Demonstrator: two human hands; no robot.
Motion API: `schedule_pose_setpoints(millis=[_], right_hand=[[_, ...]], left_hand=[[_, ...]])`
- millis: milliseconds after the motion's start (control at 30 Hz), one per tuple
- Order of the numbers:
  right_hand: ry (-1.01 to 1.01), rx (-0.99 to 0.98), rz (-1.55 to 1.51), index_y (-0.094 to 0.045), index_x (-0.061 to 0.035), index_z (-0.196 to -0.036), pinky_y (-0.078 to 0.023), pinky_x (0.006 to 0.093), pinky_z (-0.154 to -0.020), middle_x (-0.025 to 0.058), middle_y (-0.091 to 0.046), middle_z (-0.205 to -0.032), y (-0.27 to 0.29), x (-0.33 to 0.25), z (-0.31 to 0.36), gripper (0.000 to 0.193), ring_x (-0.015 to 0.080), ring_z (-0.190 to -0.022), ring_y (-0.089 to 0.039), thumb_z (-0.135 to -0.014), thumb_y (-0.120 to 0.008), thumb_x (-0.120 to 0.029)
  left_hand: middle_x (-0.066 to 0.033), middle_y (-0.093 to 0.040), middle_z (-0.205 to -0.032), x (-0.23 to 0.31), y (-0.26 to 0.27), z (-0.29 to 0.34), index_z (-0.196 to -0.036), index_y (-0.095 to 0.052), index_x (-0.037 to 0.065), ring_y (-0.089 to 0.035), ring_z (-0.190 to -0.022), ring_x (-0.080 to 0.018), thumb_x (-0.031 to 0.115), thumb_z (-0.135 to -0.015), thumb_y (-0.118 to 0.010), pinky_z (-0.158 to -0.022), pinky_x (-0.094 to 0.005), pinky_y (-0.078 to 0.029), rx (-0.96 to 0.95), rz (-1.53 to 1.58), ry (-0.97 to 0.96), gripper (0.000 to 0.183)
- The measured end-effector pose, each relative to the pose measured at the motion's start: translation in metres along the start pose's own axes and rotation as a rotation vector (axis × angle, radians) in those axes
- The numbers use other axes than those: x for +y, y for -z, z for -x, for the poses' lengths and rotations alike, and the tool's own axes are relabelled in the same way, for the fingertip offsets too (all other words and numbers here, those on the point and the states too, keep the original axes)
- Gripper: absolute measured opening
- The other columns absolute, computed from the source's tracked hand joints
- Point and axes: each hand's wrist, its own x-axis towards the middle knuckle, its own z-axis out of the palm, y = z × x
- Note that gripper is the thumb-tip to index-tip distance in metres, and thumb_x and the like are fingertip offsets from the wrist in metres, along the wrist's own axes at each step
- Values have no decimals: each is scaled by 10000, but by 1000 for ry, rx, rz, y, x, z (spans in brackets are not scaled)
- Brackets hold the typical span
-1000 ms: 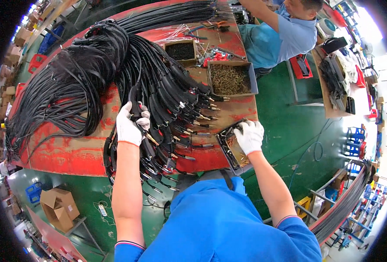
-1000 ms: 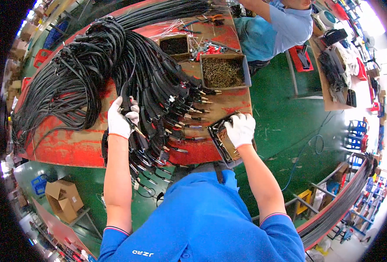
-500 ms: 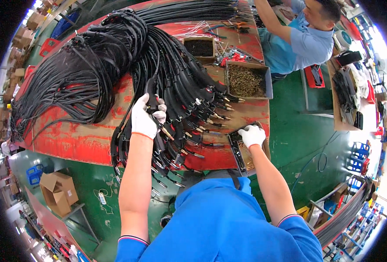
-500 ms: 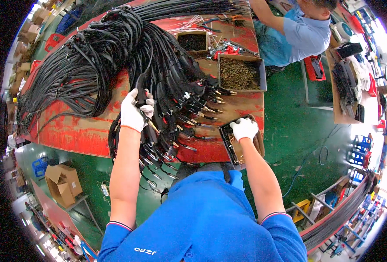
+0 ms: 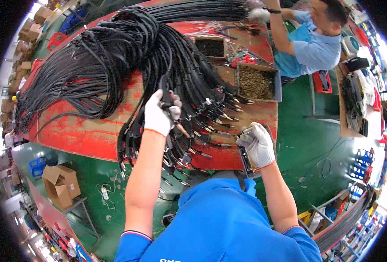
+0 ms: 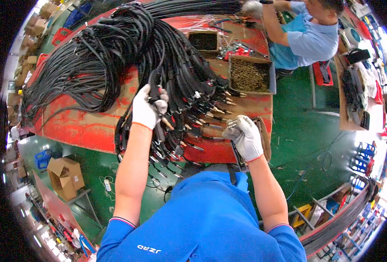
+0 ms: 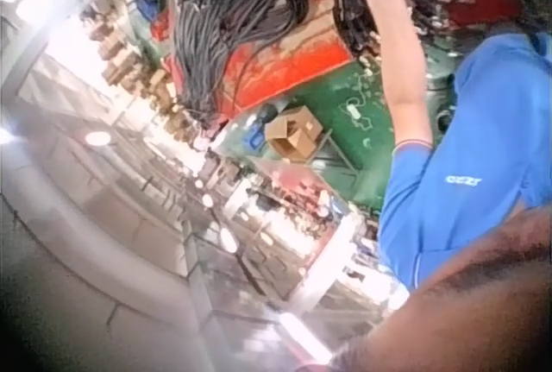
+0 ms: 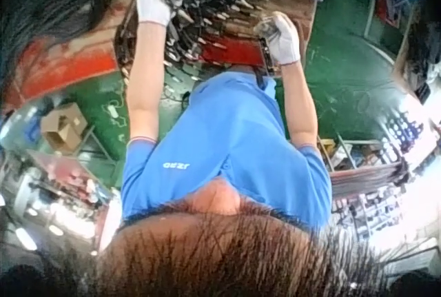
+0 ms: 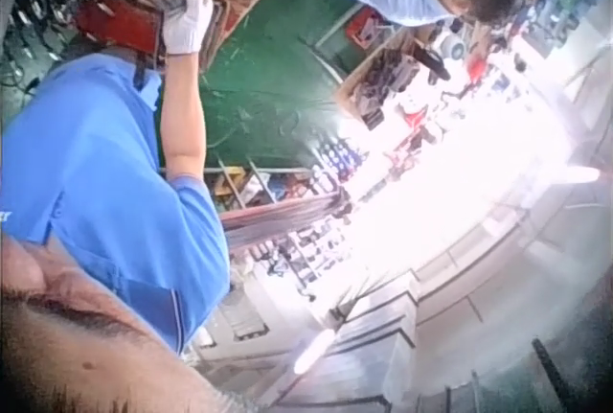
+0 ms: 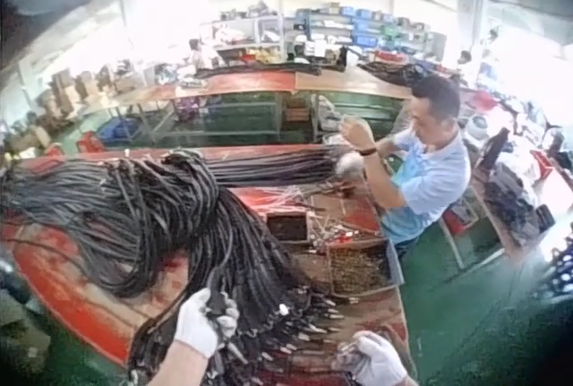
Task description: The person inserts metal terminal pins into plastic connector housings on large wire bundles by hand, working at a factory table.
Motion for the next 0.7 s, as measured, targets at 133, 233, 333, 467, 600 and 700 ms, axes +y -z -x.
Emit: schedule_pose_setpoints(millis=[133, 233, 333, 467, 600, 700], right_hand=[[-179, -97, -205, -599, -92, -1069, -622, 406, -779, 79, -711, -963, -23, 22, 0, 93, 192, -795, -714, -996, -633, -139], [-197, -88, -180, -588, -82, -1045, -618, 425, -847, 87, -704, -1002, -40, 39, -2, 122, 222, -919, -711, -956, -668, -60], [-180, -130, -64, -570, -67, -1020, -607, 447, -901, 110, -695, -1040, -55, 54, -3, 143, 251, -949, -709, -938, -667, -2], [-187, -156, 54, -549, -66, -1013, -612, 435, -901, 128, -685, -1089, -59, 67, -1, 157, 244, -980, -709, -938, -668, 3], [-200, -162, 94, -545, -65, -1023, -607, 433, -912, 133, -678, -1108, -61, 73, 2, 166, 242, -983, -707, -938, -675, -7], [-181, -146, 86, -538, -64, -1032, -597, 435, -931, 143, -665, -1143, -67, 76, 5, 186, 246, -1009, -699, -933, -689, -19]], left_hand=[[-174, -612, -945, -11, -8, -3, -1015, -569, -13, -603, -814, -277, 339, -1027, -517, -599, -321, -549, -46, 89, 60, 356], [-195, -631, -978, -12, -7, -4, -1013, -590, -17, -605, -826, -290, 253, -997, -574, -618, -305, -559, 4, 78, 56, 271], [-192, -631, -960, -11, -5, -3, -1007, -592, -11, -604, -820, -287, 232, -990, -584, -610, -291, -550, -31, 157, 109, 244], [-178, -627, -914, -15, -11, -1, -1000, -596, 25, -591, -766, -270, 250, -996, -596, -514, -248, -466, 15, 123, 48, 225], [-169, -609, -907, -17, -13, -3, -996, -595, 38, -567, -730, -252, 286, -1011, -598, -477, -234, -421, 9, 153, 47, 248], [-125, -588, -886, -18, -8, -7, -1009, -579, 134, -539, -715, -230, 274, -1006, -617, -486, -245, -399, -13, 186, 82, 144]])
